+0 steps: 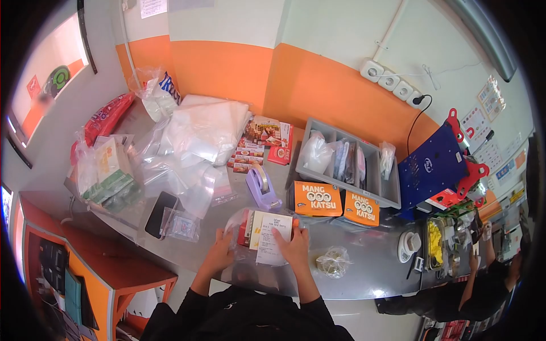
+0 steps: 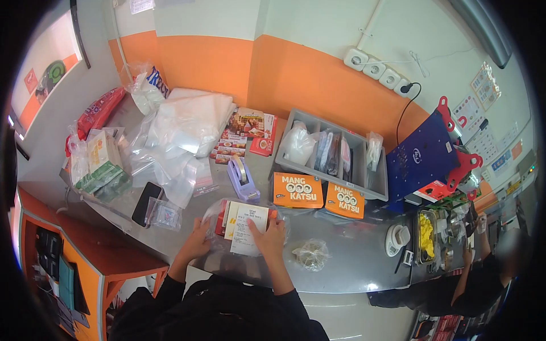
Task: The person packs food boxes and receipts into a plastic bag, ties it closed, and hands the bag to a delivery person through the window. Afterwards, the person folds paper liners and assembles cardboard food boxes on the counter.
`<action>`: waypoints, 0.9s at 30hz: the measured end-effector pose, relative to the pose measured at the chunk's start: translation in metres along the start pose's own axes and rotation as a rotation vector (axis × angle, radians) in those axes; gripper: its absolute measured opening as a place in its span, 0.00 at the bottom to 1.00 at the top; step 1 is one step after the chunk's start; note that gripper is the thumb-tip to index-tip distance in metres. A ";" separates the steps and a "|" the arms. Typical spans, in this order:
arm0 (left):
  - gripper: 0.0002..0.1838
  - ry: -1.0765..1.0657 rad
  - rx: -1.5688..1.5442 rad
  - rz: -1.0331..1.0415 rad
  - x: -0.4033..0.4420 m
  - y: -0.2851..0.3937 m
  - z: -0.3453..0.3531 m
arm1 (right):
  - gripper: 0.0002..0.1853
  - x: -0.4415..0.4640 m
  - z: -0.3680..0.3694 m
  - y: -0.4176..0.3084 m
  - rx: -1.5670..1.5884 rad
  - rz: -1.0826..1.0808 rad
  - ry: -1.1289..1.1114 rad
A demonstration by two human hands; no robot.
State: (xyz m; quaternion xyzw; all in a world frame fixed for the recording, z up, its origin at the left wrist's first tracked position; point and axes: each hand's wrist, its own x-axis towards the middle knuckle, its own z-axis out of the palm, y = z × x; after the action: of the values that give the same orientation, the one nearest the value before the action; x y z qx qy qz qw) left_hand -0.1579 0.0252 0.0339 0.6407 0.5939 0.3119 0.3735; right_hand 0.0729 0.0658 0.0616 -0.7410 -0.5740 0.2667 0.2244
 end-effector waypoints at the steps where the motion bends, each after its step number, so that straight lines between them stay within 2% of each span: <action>1: 0.33 -0.005 -0.006 0.042 0.000 -0.007 -0.002 | 0.41 -0.001 0.004 0.003 -0.035 -0.022 0.038; 3: 0.32 -0.014 -0.016 0.135 0.004 -0.017 -0.012 | 0.45 -0.001 0.011 0.008 -0.101 -0.069 0.123; 6: 0.27 0.081 0.474 0.140 -0.015 0.009 -0.008 | 0.47 -0.006 0.014 0.002 -0.003 0.060 -0.026; 9: 0.18 0.129 0.546 0.112 -0.026 0.006 0.009 | 0.48 -0.004 0.017 0.001 -0.039 0.107 -0.077; 12: 0.12 0.230 0.573 0.059 -0.018 0.001 0.013 | 0.44 -0.005 0.012 -0.003 -0.102 0.063 -0.049; 18: 0.14 0.340 0.416 0.055 -0.001 -0.028 0.037 | 0.42 -0.005 0.017 -0.004 -0.172 0.061 0.014; 21: 0.15 0.374 -0.031 -0.008 -0.016 0.023 0.013 | 0.43 -0.005 0.018 0.001 -0.198 0.021 0.029; 24: 0.23 0.412 0.542 0.123 -0.029 0.081 -0.047 | 0.46 -0.006 0.006 0.006 -0.017 -0.009 -0.067; 27: 0.31 0.239 0.258 0.222 -0.008 0.110 -0.052 | 0.40 -0.008 -0.010 -0.017 -0.112 0.024 -0.082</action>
State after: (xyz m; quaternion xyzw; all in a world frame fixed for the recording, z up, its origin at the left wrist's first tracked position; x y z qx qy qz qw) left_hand -0.1449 0.0213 0.1549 0.7033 0.5946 0.3464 0.1788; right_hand 0.0650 0.0618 0.0814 -0.7476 -0.5880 0.2667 0.1557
